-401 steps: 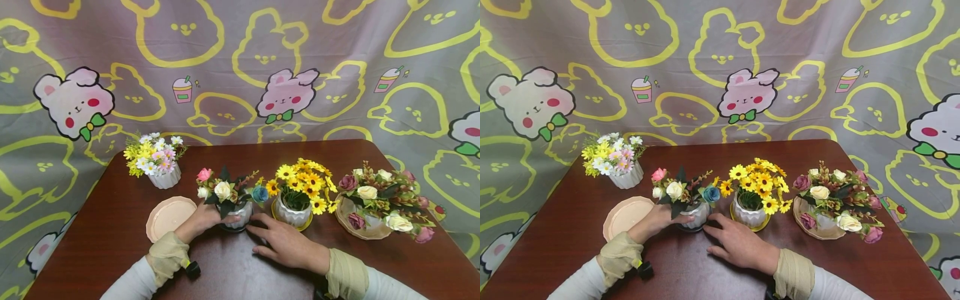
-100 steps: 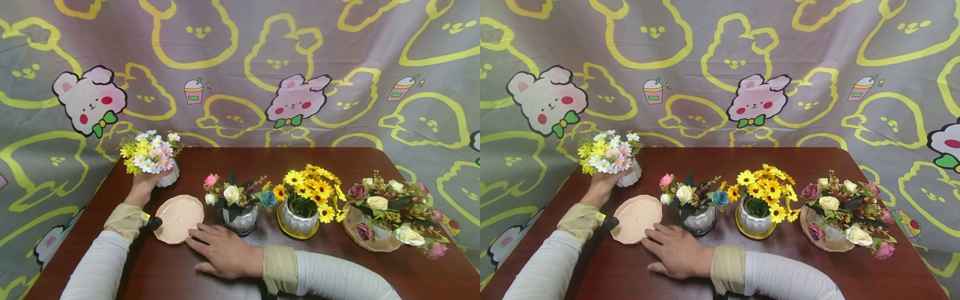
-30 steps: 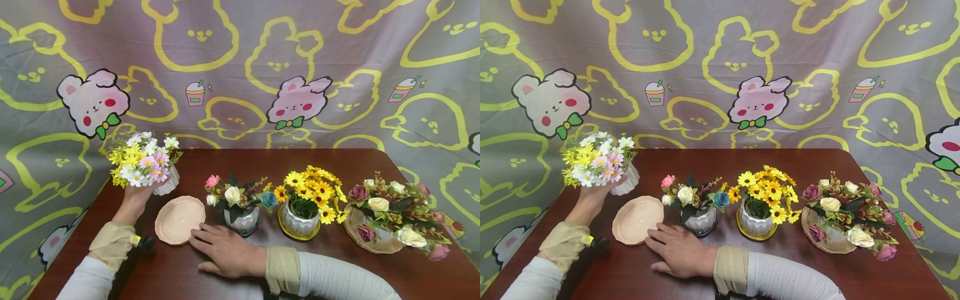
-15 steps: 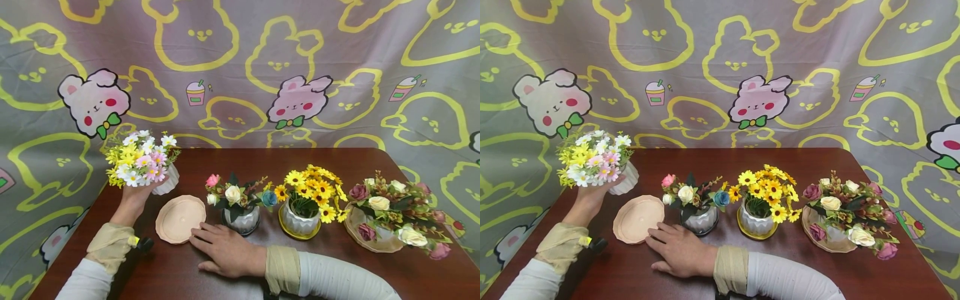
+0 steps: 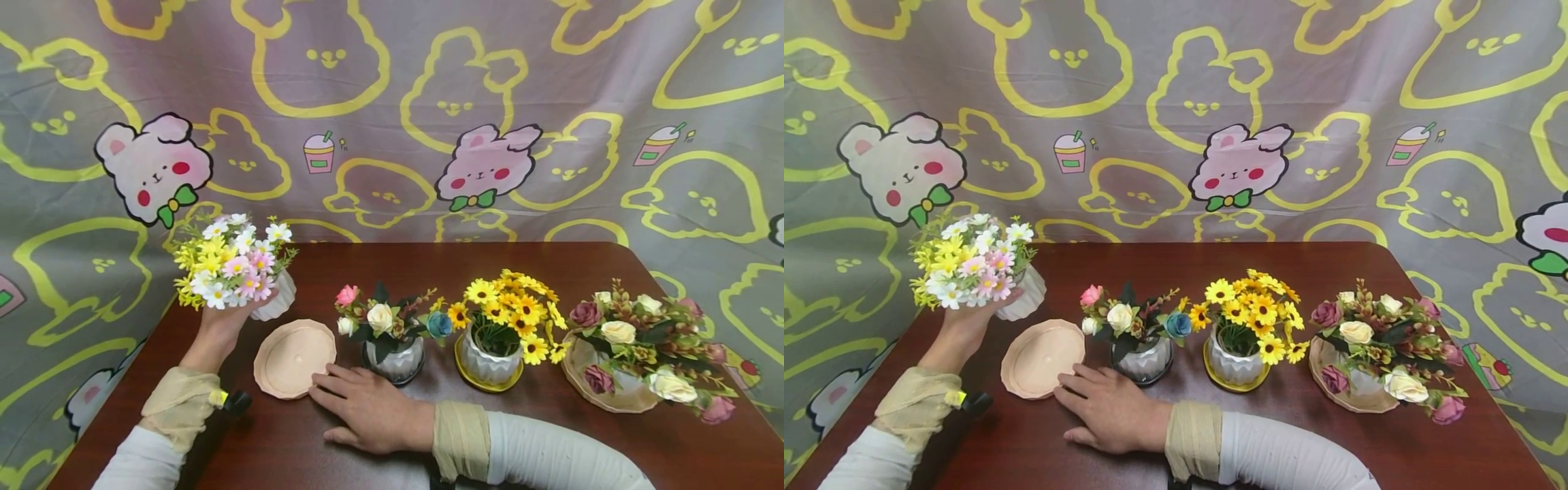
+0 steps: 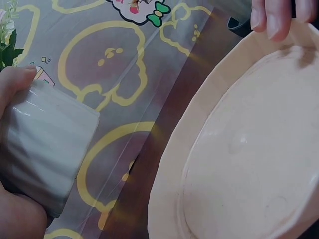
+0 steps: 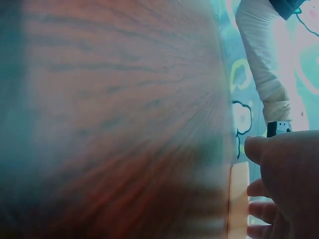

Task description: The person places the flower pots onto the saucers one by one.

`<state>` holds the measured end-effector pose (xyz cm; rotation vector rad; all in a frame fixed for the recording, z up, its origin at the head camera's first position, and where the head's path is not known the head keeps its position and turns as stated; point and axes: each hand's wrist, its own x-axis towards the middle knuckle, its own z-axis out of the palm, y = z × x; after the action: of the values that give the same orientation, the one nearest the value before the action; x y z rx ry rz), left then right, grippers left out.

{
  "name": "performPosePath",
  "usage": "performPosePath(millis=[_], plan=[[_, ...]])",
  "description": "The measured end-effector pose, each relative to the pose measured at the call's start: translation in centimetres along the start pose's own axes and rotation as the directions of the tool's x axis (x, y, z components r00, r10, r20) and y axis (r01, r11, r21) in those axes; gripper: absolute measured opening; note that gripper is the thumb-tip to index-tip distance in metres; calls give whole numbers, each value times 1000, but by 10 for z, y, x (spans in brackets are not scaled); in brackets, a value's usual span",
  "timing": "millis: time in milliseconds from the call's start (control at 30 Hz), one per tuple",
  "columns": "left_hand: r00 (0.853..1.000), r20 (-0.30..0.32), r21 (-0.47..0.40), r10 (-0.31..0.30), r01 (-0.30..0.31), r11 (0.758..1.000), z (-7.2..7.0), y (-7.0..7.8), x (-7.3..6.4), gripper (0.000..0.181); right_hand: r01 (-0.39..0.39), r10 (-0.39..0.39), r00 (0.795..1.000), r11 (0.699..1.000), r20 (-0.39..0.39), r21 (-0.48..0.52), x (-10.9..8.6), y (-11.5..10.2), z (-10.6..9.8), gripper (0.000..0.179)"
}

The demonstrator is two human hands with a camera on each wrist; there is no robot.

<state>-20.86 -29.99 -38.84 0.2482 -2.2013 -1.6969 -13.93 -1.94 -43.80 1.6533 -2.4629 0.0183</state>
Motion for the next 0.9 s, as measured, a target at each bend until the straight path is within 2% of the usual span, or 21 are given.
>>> performPosePath(millis=[167,300,467,633,900], plan=[[1000,11,-64,-1,2,998,0,1,-1,77,3,-3,1000,1000,-4,7,1,0,0,66],[1000,15,-52,-15,16,999,-1,0,-2,76,4,-4,1000,1000,-2,8,1,0,0,66],[999,43,-65,-5,8,998,0,1,-4,76,1,-1,1000,1000,7,8,0,0,1,66],[999,39,-76,1,2,997,1,3,-7,74,1,-1,1000,1000,12,9,0,1,1,66],[998,32,14,-54,53,998,0,4,-12,70,7,-7,1000,1000,3,9,1,1,1,66]])
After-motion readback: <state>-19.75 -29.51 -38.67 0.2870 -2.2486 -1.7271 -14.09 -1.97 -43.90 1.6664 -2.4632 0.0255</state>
